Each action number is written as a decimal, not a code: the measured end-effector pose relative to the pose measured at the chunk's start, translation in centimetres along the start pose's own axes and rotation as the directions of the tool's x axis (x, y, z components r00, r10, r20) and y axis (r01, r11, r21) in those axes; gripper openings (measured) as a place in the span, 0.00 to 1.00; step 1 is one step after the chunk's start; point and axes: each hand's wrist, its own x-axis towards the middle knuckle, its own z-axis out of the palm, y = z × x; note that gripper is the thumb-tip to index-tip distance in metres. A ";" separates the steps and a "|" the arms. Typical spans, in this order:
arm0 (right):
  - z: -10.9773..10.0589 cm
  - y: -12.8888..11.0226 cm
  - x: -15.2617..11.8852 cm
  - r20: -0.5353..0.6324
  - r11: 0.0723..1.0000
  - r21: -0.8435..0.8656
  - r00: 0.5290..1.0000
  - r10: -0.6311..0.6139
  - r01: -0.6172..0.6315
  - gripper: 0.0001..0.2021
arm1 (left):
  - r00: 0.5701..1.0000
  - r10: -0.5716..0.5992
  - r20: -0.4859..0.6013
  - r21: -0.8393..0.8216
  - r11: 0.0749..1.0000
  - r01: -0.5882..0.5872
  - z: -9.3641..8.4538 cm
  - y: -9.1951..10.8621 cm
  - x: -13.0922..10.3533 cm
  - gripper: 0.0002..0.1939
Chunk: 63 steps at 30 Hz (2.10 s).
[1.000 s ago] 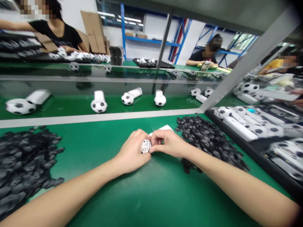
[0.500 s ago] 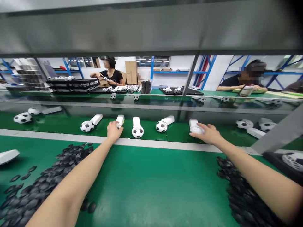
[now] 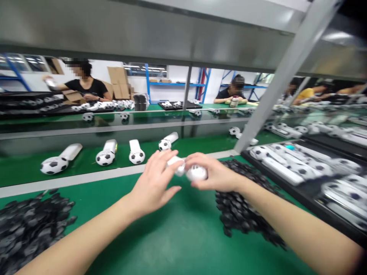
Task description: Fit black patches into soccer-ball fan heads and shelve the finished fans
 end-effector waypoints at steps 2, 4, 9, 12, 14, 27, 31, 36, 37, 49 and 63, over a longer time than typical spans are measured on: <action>0.7 -3.4 -2.4 0.098 0.987 0.129 0.989 -0.108 0.095 0.18 | 0.980 0.089 0.176 -0.099 0.992 -0.073 0.2 2.9 0.1 0.36; 1.8 -5.4 -4.4 0.113 0.974 0.201 0.985 -0.131 0.106 0.17 | 0.931 0.040 0.363 -0.170 0.985 0.024 0.4 4.7 -0.5 0.41; 3.8 -6.6 -7.1 0.038 0.950 0.253 0.980 -0.197 0.182 0.17 | 0.877 -0.122 0.465 -0.260 0.928 0.267 0.2 6.5 -2.7 0.31; 3.2 -5.4 -7.0 0.040 0.924 0.345 0.981 -0.189 0.164 0.25 | 0.860 -0.179 0.478 -0.324 0.874 0.363 0.0 6.3 -3.4 0.26; 2.1 -3.3 -6.5 0.043 0.957 0.290 0.998 -0.037 0.023 0.28 | 0.834 -0.250 0.491 -0.288 0.857 0.427 0.0 5.7 -3.4 0.23; 1.7 5.9 -4.7 0.060 0.765 -0.567 0.910 0.410 -0.307 0.10 | 0.765 -0.414 0.493 -0.073 0.857 0.510 3.0 2.4 -2.6 0.31; 1.9 4.1 -4.7 0.023 0.815 -0.470 0.918 0.396 -0.339 0.07 | 0.777 -0.354 0.521 -0.118 0.871 0.477 2.5 3.2 -2.9 0.31; 3.5 -0.3 -4.9 -0.014 0.908 0.203 0.926 0.377 -0.367 0.07 | 0.788 -0.307 0.533 -0.164 0.877 0.452 2.6 3.9 -3.0 0.33; 3.8 -1.1 -5.0 -0.005 0.875 0.321 0.923 0.385 -0.364 0.07 | 0.787 -0.309 0.535 -0.168 0.873 0.457 2.7 3.9 -3.0 0.32; 4.4 -2.4 -6.0 -0.217 0.992 0.064 0.969 0.117 -0.106 0.06 | 0.804 -0.320 0.502 -0.155 0.881 0.448 3.0 3.8 -3.0 0.31; 7.1 -3.3 -5.9 -0.107 0.961 -0.212 0.973 -0.206 0.180 0.07 | 0.812 -0.366 0.454 -0.152 0.867 0.475 3.0 4.4 -2.5 0.32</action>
